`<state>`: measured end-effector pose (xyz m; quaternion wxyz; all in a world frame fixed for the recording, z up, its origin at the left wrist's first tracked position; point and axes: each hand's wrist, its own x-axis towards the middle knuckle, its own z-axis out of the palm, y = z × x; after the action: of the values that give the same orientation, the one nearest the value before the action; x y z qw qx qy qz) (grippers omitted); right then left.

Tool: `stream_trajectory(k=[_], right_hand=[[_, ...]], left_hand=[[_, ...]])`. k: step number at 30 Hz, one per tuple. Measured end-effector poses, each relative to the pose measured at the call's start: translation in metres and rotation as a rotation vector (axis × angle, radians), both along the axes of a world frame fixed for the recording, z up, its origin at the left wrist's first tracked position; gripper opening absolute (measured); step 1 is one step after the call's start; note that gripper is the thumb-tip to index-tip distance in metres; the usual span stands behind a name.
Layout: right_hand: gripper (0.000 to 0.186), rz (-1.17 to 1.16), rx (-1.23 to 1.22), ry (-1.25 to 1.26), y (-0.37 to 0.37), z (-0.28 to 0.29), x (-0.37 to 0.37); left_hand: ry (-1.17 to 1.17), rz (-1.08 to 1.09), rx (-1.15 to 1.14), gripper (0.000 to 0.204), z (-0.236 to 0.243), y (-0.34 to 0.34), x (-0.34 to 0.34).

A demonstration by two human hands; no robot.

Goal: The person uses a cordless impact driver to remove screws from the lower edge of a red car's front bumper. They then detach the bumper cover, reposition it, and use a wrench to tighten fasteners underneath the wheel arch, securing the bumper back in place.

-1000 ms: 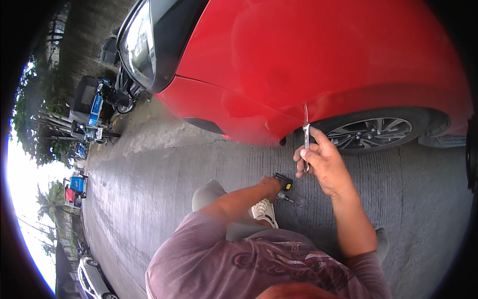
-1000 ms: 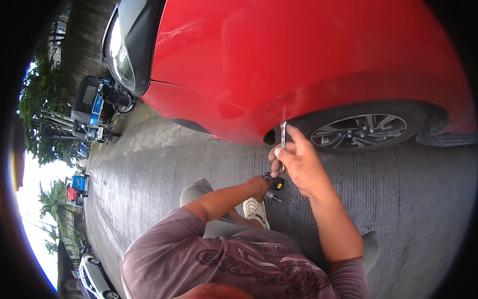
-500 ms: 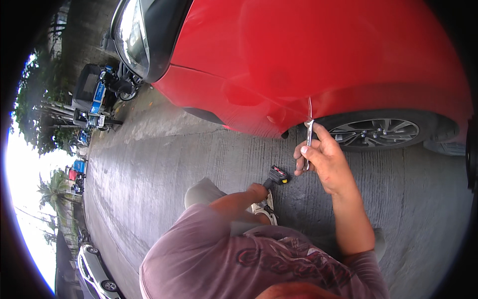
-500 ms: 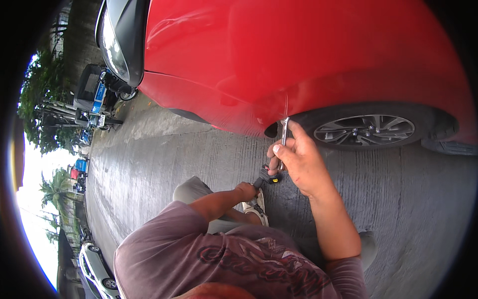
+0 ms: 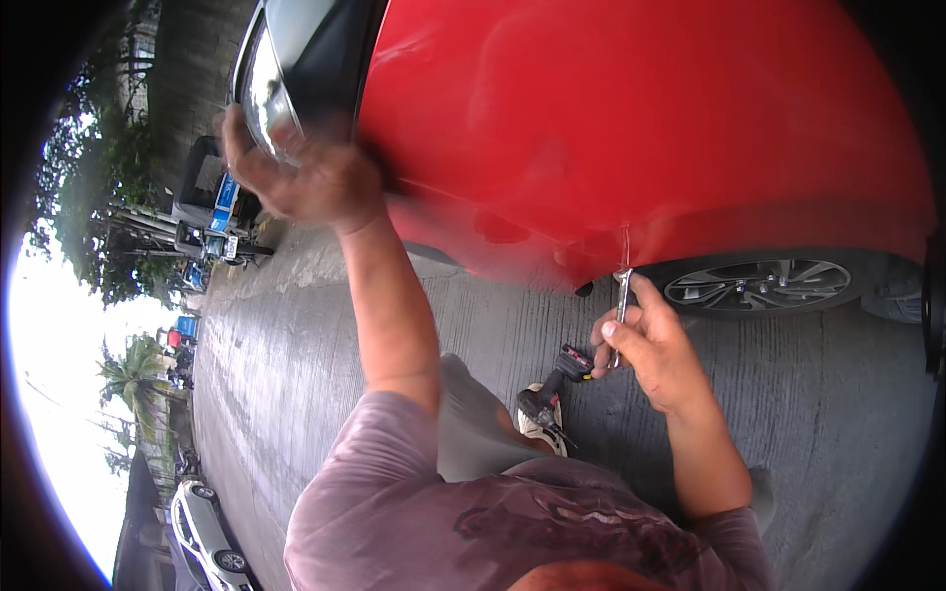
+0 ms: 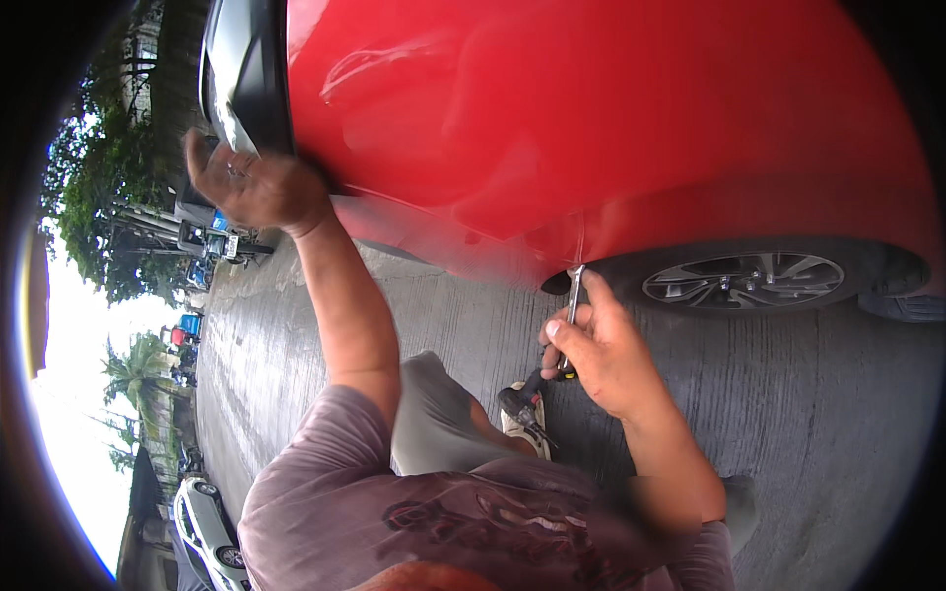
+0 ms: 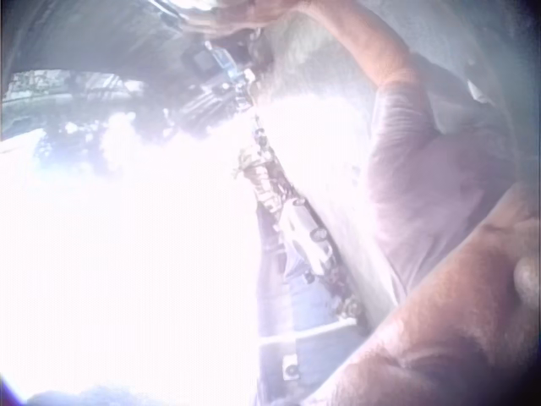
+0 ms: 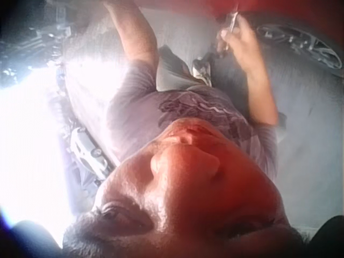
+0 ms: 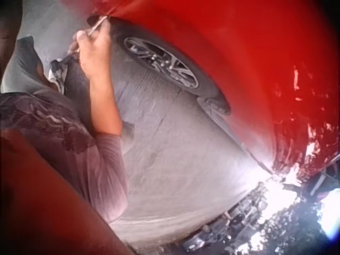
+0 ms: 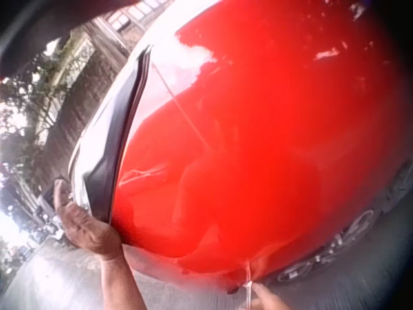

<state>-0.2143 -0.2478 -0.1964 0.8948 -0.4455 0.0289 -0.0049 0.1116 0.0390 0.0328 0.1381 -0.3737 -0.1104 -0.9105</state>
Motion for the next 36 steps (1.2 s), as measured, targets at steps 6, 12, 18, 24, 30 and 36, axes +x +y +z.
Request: stream_trajectory(k=[6, 12, 18, 24, 30, 36], right_hand=[[0.073, -0.08, 0.038, -0.003, -0.009, -0.016, -0.005], [0.072, -0.078, 0.044, 0.01, 0.002, -0.009, -0.004], [0.041, -0.207, 0.075, -0.002, 0.005, -0.026, 0.008], [0.037, -0.323, 0.16, -0.072, 0.006, -0.078, 0.034], [0.04, -0.494, -0.282, -0.122, 0.001, -0.055, 0.032], [0.04, -0.569, -0.563, -0.232, -0.002, -0.033, 0.023]], left_hand=[[0.237, -0.994, 0.439, 0.042, -0.018, -0.092, -0.054], [0.082, -1.156, 0.664, 0.03, -0.003, -0.134, -0.065], [0.474, -1.496, 0.46, 0.024, -0.015, -0.09, -0.099], [1.197, -1.479, -0.052, 0.081, -0.058, 0.003, -0.128], [1.579, -1.595, -0.398, 0.127, -0.076, -0.021, -0.117], [1.425, -1.875, -0.349, 0.087, -0.083, -0.06, -0.1]])
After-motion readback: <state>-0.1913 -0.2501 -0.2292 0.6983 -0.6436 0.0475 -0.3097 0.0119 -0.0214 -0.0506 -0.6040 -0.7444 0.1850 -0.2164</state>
